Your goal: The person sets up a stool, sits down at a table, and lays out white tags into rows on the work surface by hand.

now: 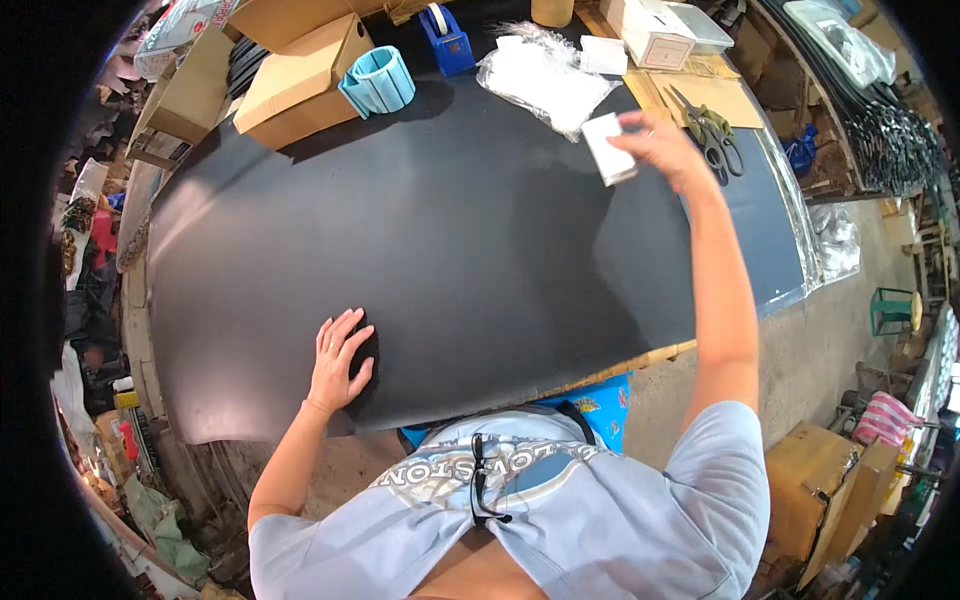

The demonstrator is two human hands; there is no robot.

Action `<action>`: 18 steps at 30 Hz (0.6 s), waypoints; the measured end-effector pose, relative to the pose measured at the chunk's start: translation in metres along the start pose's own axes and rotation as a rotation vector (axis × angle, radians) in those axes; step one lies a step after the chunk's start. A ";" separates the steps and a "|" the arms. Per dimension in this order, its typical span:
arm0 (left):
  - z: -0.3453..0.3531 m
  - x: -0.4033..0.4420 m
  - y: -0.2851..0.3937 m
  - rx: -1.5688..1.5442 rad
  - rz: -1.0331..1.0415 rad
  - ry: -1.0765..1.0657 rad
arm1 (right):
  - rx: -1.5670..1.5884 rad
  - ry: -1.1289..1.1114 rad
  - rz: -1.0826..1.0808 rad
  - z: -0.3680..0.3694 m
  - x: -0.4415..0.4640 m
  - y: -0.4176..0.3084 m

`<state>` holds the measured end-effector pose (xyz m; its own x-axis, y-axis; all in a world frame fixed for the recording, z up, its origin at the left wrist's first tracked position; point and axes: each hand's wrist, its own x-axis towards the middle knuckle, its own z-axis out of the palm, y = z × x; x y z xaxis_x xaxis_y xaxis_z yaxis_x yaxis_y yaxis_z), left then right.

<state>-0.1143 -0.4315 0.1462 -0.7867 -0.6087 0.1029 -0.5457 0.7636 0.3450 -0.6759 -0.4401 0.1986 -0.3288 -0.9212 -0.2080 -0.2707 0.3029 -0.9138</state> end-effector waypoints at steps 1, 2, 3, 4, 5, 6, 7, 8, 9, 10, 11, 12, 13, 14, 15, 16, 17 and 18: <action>0.001 0.000 0.000 -0.016 -0.009 0.011 | 0.089 -0.076 0.088 0.008 -0.003 0.020; 0.002 0.000 0.001 -0.030 -0.018 0.026 | 0.091 -0.051 0.122 0.024 -0.019 0.017; 0.004 0.005 0.008 -0.091 -0.081 0.094 | 0.030 -0.011 0.109 0.030 -0.022 0.029; 0.000 0.016 0.021 -0.087 -0.081 0.103 | -0.031 0.026 0.099 0.037 -0.026 0.037; -0.008 0.026 0.034 -0.254 -0.065 0.083 | -0.032 0.023 0.092 0.037 -0.030 0.043; -0.019 0.038 0.051 -0.417 -0.047 0.064 | -0.036 0.056 0.073 0.039 -0.033 0.042; -0.034 0.048 0.074 -0.656 -0.029 -0.006 | -0.039 0.088 0.055 0.040 -0.035 0.042; -0.049 0.058 0.099 -0.896 -0.012 -0.078 | -0.038 0.083 0.045 0.037 -0.029 0.053; -0.061 0.063 0.118 -1.099 0.139 -0.196 | -0.103 0.083 -0.011 0.033 -0.016 0.076; -0.071 0.067 0.133 -1.294 0.298 -0.315 | -0.170 0.085 -0.070 0.029 -0.007 0.093; -0.080 0.068 0.149 -1.340 0.443 -0.403 | -0.322 0.137 -0.084 0.029 -0.005 0.099; -0.084 0.066 0.162 -1.382 0.587 -0.493 | -0.325 0.135 -0.098 0.034 -0.012 0.089; -0.082 0.069 0.170 -1.375 0.590 -0.480 | -0.418 0.262 -0.181 0.042 -0.026 0.070; -0.079 0.071 0.176 -1.393 0.690 -0.585 | -0.508 0.391 -0.262 0.049 -0.042 0.049; -0.077 0.074 0.180 -1.407 0.789 -0.695 | -0.506 0.430 -0.267 0.055 -0.056 0.032; -0.073 0.076 0.182 -1.402 0.789 -0.690 | -0.505 0.429 -0.274 0.058 -0.065 0.029; -0.067 0.080 0.182 -1.372 0.849 -0.836 | -0.481 0.446 -0.431 0.061 -0.072 0.028; -0.063 0.083 0.183 -1.337 0.907 -0.984 | -0.456 0.461 -0.588 0.064 -0.082 0.026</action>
<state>-0.2613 -0.3565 0.2766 -0.7949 0.5188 0.3145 0.2435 -0.2019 0.9487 -0.5985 -0.3723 0.1698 -0.3289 -0.7982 0.5046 -0.8142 -0.0311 -0.5798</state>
